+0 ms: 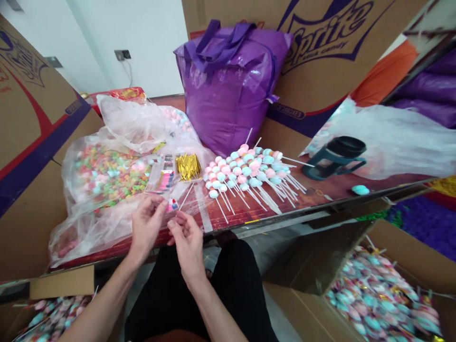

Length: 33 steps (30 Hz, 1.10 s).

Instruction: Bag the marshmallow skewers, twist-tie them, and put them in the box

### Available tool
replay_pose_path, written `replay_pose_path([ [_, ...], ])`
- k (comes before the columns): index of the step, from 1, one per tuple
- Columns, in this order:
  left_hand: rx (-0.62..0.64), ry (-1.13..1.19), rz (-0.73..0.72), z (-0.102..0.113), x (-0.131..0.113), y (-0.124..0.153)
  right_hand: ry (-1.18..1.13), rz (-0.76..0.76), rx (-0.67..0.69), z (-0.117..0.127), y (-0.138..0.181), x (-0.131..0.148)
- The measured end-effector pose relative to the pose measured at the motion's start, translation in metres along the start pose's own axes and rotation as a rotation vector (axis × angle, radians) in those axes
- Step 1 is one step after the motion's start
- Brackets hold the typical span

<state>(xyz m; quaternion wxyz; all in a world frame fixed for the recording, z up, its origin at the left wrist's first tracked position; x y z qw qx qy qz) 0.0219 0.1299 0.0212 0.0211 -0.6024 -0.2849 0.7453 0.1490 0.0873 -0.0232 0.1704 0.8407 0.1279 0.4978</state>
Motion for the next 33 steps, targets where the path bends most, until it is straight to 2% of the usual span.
replay_pose_path([
  [3, -0.099, 0.26, 0.218, -0.008, 0.0, 0.041, -0.11, 0.037, -0.048, -0.004, -0.007, -0.001],
  [6, -0.241, 0.494, 0.413, -0.012, 0.003, 0.057, -0.066, 0.12, -0.105, 0.008, -0.007, 0.006],
  [9, -0.18, 0.639, 0.546, -0.019, 0.004, 0.054, 0.108, 0.18, -0.066, 0.019, -0.004, 0.02],
  [11, -0.132, 0.654, 0.551, -0.021, 0.003, 0.05, 0.251, 0.217, -0.034, 0.022, -0.001, 0.029],
  [14, -0.158, 0.613, 0.535, -0.019, 0.005, 0.048, 0.396, 0.232, -0.038, 0.024, 0.004, 0.036],
  [22, -0.187, 0.685, 0.559, -0.031, 0.0, 0.06, 0.312, 0.24, -0.11, 0.021, 0.006, 0.029],
  [27, -0.107, 0.696, 0.651, -0.031, 0.004, 0.061, 0.454, 0.264, -0.141, 0.031, 0.005, 0.03],
  [30, -0.164, 0.706, 0.691, -0.027, 0.006, 0.062, 0.489, 0.265, -0.12, 0.033, 0.007, 0.033],
  [33, -0.246, 0.693, 0.662, -0.022, 0.006, 0.062, 0.478, 0.24, -0.118, 0.032, 0.006, 0.036],
])
Point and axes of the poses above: each hand's wrist, its own y-axis away from the middle knuckle, its own z-axis out of the back of the hand, x = y × z, the point moved 6 cm from there along -y, towards the middle knuckle, and after that the axes turned 13 degrees about -z, right-handed, at the moved point
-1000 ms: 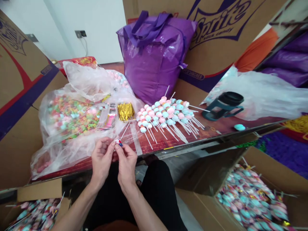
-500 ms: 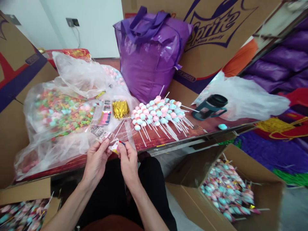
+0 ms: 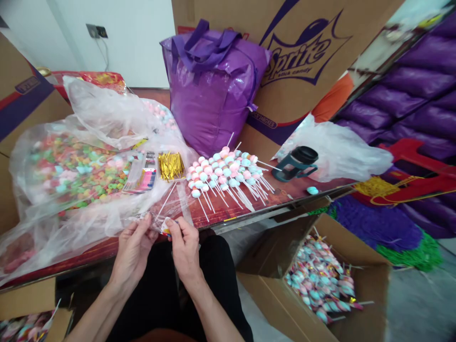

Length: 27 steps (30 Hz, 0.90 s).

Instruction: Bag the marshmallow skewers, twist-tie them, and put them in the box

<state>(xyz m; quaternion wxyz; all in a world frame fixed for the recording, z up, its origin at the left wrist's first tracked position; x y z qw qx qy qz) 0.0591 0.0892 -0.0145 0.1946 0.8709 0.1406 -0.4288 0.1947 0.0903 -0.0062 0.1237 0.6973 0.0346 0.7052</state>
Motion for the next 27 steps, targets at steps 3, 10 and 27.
replay_pose_path([
  [3, 0.014, -0.001, 0.0, 0.001, -0.002, -0.003, -0.017, -0.022, 0.018, 0.002, -0.003, 0.0],
  [10, -0.063, 0.051, -0.079, 0.006, -0.016, -0.022, 0.202, 0.078, -0.008, 0.019, -0.025, 0.018],
  [27, -0.241, 0.209, 0.101, 0.013, -0.011, -0.035, 0.387, 0.296, -0.583, 0.096, -0.042, 0.054],
])
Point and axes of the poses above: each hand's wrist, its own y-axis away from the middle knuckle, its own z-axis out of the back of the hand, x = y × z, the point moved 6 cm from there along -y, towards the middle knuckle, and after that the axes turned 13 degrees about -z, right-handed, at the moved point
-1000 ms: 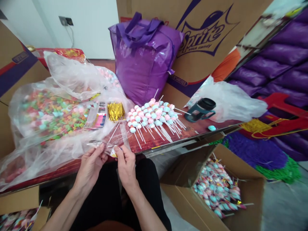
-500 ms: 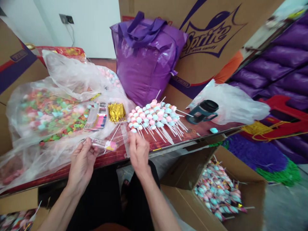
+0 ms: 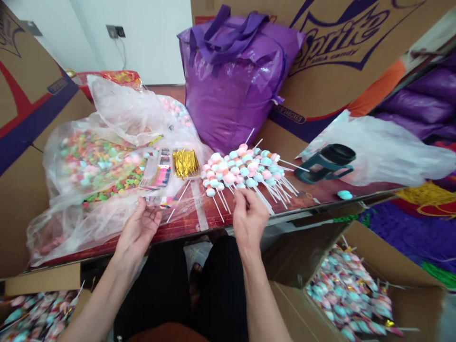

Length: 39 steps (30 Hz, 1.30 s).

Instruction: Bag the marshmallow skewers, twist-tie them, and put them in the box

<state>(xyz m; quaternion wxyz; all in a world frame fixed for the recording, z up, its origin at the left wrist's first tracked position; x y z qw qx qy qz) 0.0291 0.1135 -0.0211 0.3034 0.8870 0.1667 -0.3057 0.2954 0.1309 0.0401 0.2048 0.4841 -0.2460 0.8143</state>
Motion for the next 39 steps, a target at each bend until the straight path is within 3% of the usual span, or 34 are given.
replay_pose_path([
  [4, -0.012, 0.006, 0.023, -0.003, 0.001, -0.003, -0.222, -0.112, 0.173, 0.023, 0.058, -0.014],
  [8, 0.005, 0.002, 0.021, -0.005, 0.004, -0.001, -0.206, 0.047, 0.24, 0.033, 0.088, -0.009],
  [15, 0.221, -0.076, -0.164, -0.012, -0.002, 0.004, -0.021, 0.306, 0.3, 0.039, 0.085, 0.002],
  [20, 0.404, -0.174, -0.239, -0.018, 0.0, 0.012, -0.107, 0.107, 0.411, 0.028, 0.089, -0.001],
  [26, 0.368, -0.179, -0.281, -0.013, 0.002, 0.014, -0.127, 0.049, 0.445, 0.011, 0.105, -0.007],
  [33, 0.405, -0.234, -0.243, -0.014, 0.003, 0.019, 0.046, 0.268, 0.307, 0.006, 0.118, -0.004],
  [36, 0.427, -0.234, -0.205, -0.013, 0.006, 0.022, 0.018, 0.169, 0.477, -0.003, 0.121, -0.007],
  [39, 0.481, -0.233, -0.14, -0.014, 0.01, 0.023, -0.087, -0.119, 0.724, -0.014, 0.125, -0.016],
])
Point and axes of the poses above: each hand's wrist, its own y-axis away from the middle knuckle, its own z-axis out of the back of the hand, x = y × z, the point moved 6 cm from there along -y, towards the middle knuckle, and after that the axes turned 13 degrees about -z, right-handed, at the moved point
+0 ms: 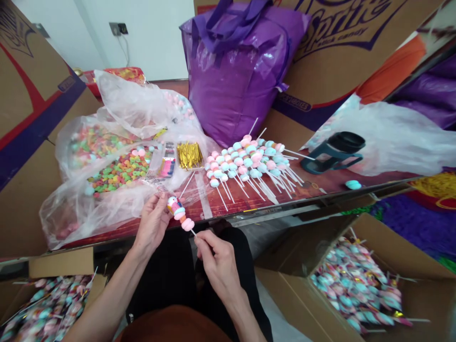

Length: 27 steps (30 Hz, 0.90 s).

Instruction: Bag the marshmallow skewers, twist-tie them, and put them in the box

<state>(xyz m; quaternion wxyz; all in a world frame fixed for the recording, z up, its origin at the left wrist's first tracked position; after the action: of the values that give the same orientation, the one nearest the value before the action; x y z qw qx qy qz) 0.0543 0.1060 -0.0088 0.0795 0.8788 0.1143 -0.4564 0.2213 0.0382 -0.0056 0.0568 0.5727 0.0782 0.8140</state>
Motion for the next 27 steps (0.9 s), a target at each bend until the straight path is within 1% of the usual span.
replay_pose_path([
  [2, 0.034, 0.006, 0.033, 0.0, 0.002, 0.0, -0.136, -0.145, 0.1, -0.005, 0.0, -0.007],
  [3, 0.045, 0.007, 0.047, 0.0, 0.004, 0.0, -0.194, -0.192, 0.138, -0.008, 0.001, -0.009],
  [6, 0.039, 0.031, 0.075, 0.003, 0.007, -0.001, -0.309, -0.261, 0.219, -0.015, 0.003, -0.014],
  [9, 0.028, 0.058, 0.077, 0.006, 0.009, -0.002, -0.332, -0.265, 0.192, -0.017, 0.004, -0.015],
  [12, 0.058, 0.043, 0.08, 0.004, 0.011, 0.0, -0.277, -0.22, 0.128, -0.017, 0.003, -0.012],
  [14, 0.077, 0.022, 0.09, 0.003, 0.012, 0.002, -0.223, -0.168, 0.092, -0.018, 0.002, -0.009],
  [16, 0.09, 0.004, 0.094, 0.003, 0.013, 0.003, -0.139, -0.071, 0.027, -0.017, 0.0, -0.005],
  [21, 0.097, -0.022, 0.114, 0.012, 0.009, -0.003, 0.201, 0.392, -0.197, -0.015, 0.008, 0.016],
  [22, 0.095, -0.025, 0.116, 0.013, 0.008, -0.004, 0.24, 0.446, -0.226, -0.014, 0.01, 0.019],
  [24, 0.086, -0.026, 0.109, 0.015, 0.007, -0.006, 0.291, 0.505, -0.269, -0.014, 0.012, 0.023],
  [27, 0.045, -0.02, 0.089, 0.015, 0.009, -0.005, 0.381, 0.61, -0.294, -0.018, 0.016, 0.027],
])
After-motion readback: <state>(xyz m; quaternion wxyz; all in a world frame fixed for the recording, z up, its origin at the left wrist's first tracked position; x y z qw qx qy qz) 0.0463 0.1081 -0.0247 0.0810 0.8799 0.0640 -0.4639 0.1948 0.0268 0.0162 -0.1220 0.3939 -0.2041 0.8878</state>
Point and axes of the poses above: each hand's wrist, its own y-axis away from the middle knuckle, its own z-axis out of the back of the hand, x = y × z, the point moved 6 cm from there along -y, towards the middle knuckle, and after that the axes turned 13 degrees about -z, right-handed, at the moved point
